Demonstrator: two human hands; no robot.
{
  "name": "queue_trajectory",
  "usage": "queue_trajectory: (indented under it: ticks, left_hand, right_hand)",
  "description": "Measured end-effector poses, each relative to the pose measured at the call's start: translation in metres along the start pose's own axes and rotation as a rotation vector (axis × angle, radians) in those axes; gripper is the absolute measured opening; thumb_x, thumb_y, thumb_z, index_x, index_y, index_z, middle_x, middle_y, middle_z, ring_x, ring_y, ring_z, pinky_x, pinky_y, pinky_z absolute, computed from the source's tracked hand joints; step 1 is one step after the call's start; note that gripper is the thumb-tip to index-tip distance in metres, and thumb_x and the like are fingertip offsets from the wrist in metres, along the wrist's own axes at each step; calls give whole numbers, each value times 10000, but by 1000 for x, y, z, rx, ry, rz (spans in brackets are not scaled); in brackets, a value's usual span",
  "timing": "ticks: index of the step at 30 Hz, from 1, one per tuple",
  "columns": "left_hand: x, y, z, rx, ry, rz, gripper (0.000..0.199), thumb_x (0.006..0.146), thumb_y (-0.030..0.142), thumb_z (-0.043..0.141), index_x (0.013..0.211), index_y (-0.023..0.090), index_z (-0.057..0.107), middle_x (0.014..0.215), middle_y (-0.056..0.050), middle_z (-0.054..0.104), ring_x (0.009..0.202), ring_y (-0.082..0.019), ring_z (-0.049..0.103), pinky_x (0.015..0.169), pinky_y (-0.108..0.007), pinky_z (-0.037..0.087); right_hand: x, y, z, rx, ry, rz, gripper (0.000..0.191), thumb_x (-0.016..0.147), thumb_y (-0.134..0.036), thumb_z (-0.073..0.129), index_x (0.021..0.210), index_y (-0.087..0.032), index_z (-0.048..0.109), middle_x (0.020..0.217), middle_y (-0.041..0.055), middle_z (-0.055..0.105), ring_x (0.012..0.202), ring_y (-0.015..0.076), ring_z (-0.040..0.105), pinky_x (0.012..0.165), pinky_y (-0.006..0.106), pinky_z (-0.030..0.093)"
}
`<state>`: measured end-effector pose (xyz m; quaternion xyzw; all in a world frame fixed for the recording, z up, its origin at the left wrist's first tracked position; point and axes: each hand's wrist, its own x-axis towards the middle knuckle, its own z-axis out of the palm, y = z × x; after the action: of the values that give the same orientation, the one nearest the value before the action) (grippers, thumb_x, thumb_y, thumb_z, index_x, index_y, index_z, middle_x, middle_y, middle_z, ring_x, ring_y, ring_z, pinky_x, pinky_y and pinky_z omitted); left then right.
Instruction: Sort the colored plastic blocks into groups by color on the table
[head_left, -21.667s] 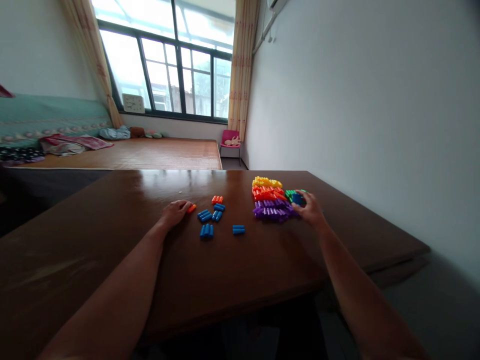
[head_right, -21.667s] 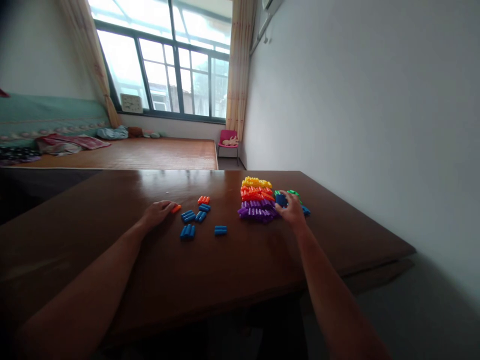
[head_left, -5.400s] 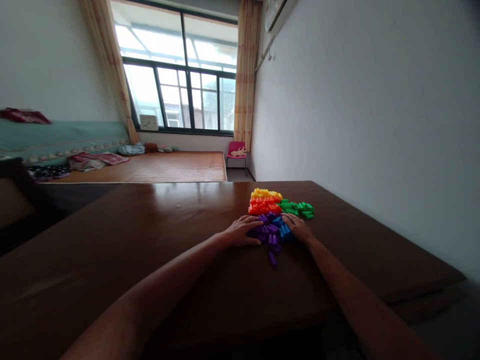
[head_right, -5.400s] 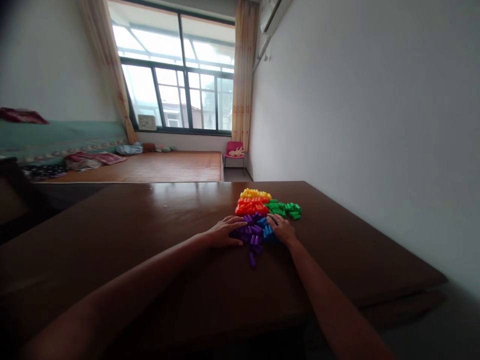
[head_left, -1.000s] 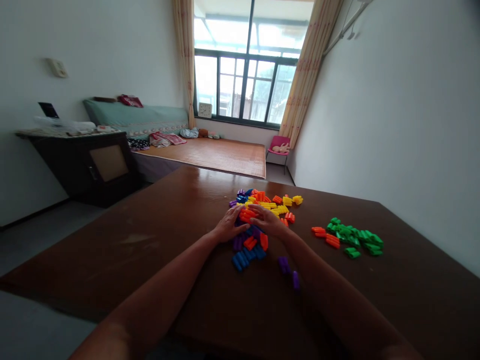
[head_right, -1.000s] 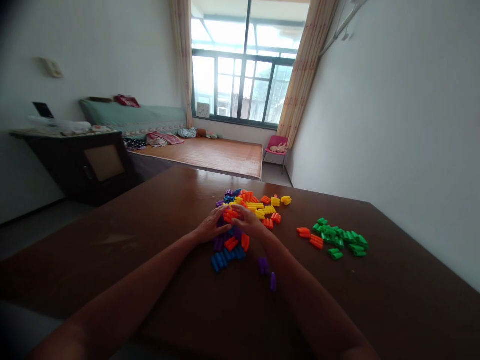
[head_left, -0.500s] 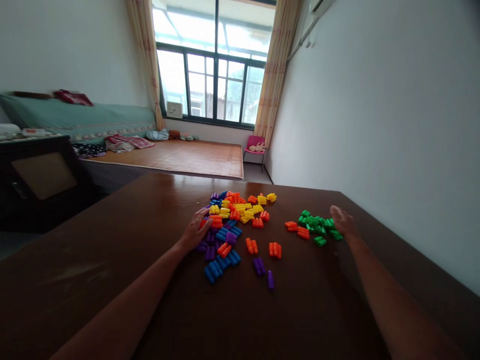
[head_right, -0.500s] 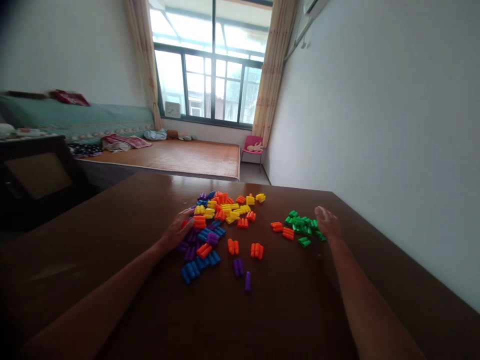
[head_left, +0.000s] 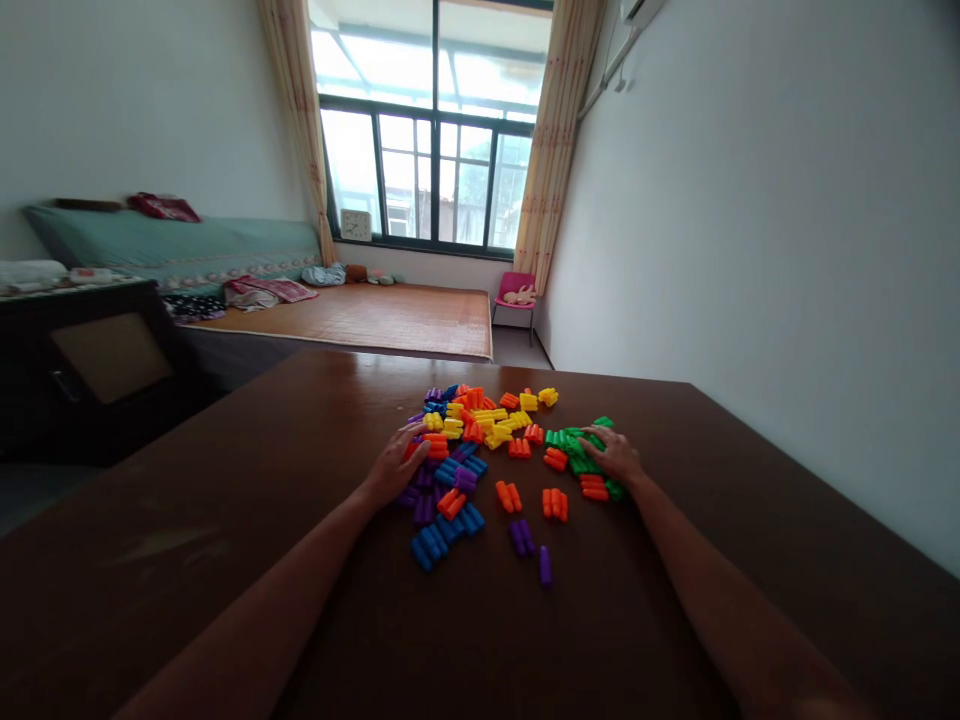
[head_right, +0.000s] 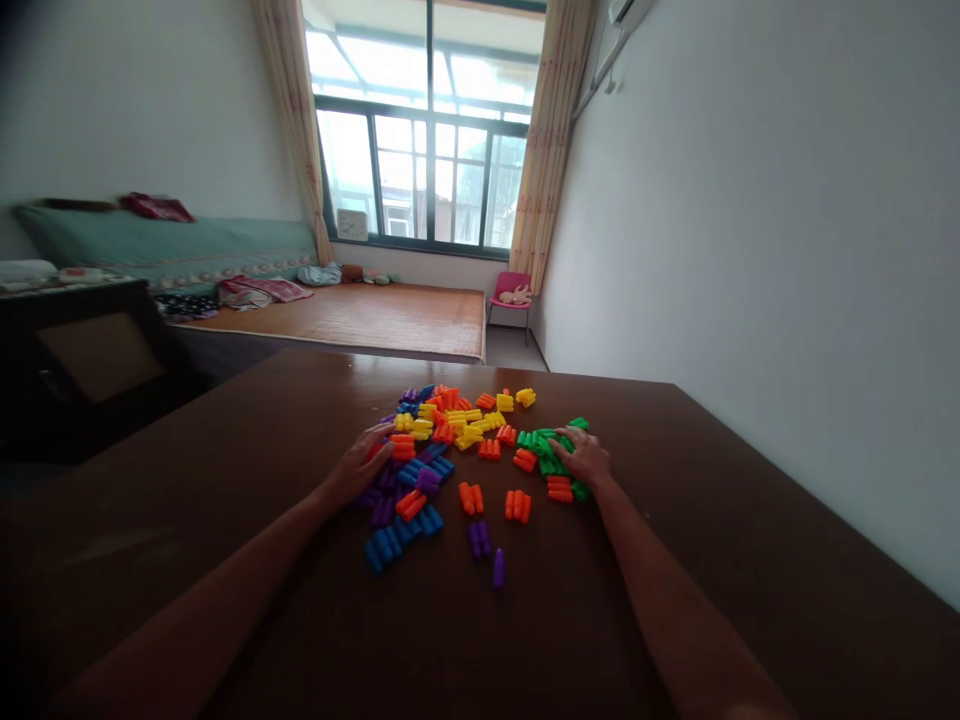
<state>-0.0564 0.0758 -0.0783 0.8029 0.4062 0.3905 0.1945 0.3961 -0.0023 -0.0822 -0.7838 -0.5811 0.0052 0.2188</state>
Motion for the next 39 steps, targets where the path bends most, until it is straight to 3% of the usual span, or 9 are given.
queue_trajectory:
  ticks: [6,11,17,24,26,29,32,36,39]
  left_hand:
    - [-2,6,3,50,-46,42,479,930,477,442,1305,206,564,1383,-105,545,1328,-265,462,1146,-471,353]
    - [-4,5,6,89,-71,56,483,922,477,462,1318,219,565,1391,-103,535,1338,-274,445,1148,-469,351]
    - [-5,-4,16,79,-50,45,504,928,486,451,1326,194,555,1413,-124,510,1344,-283,433,1152,-473,337]
    - [0,-8,16,-113,103,-63,545,951,459,402,1412,169,434,1449,-141,472,1372,-279,397,1156,-489,314]
    - [1,-7,12,-146,123,-84,535,959,456,386,1412,176,433,1447,-134,474,1374,-270,393,1161,-474,308]
    - [1,-5,8,-139,142,-101,527,966,460,363,1402,177,452,1454,-125,463,1393,-252,367,1184,-454,273]
    - [1,-4,6,-101,144,-80,529,972,470,338,1370,162,501,1442,-126,470,1392,-233,370,1190,-423,272]
    - [0,-1,7,-33,133,-31,495,976,481,338,1295,199,590,1413,-97,511,1363,-225,410,1176,-417,303]
    - [-2,1,7,12,85,-3,480,972,490,347,1246,221,634,1400,-79,535,1355,-240,422,1167,-438,319]
  right_hand:
    - [-12,-85,22,-22,-18,-161,464,860,-610,498,1176,-319,673,1313,46,605,1164,302,537,910,452,479]
    - [-6,-133,27,-37,-34,-214,444,810,-608,571,1041,-251,697,1142,97,653,1078,290,549,850,394,480]
    - [9,-189,26,242,-73,-249,421,778,-602,603,908,-208,678,900,55,672,854,216,626,821,359,499]
    - [-9,-264,2,735,-341,-415,544,872,-648,467,1286,-320,594,1106,25,684,1099,224,617,946,393,505]
    - [-11,-263,-10,766,-372,-431,571,904,-646,404,1357,-326,541,1204,26,660,1176,233,583,988,414,483]
    - [-21,-239,-24,644,-259,-471,582,921,-634,372,1356,-295,557,1302,44,620,1249,260,528,1076,466,400]
    - [-58,-204,-30,420,-226,-622,549,920,-597,415,1332,-280,592,1364,69,582,1311,284,462,1119,486,337]
    - [-124,-172,-28,138,-378,-858,644,824,-592,604,1418,-371,492,1523,28,421,1422,320,301,1165,517,241]
    - [-139,-162,-20,84,-368,-875,631,836,-540,615,1428,-379,471,1552,21,374,1434,318,280,1166,531,230]
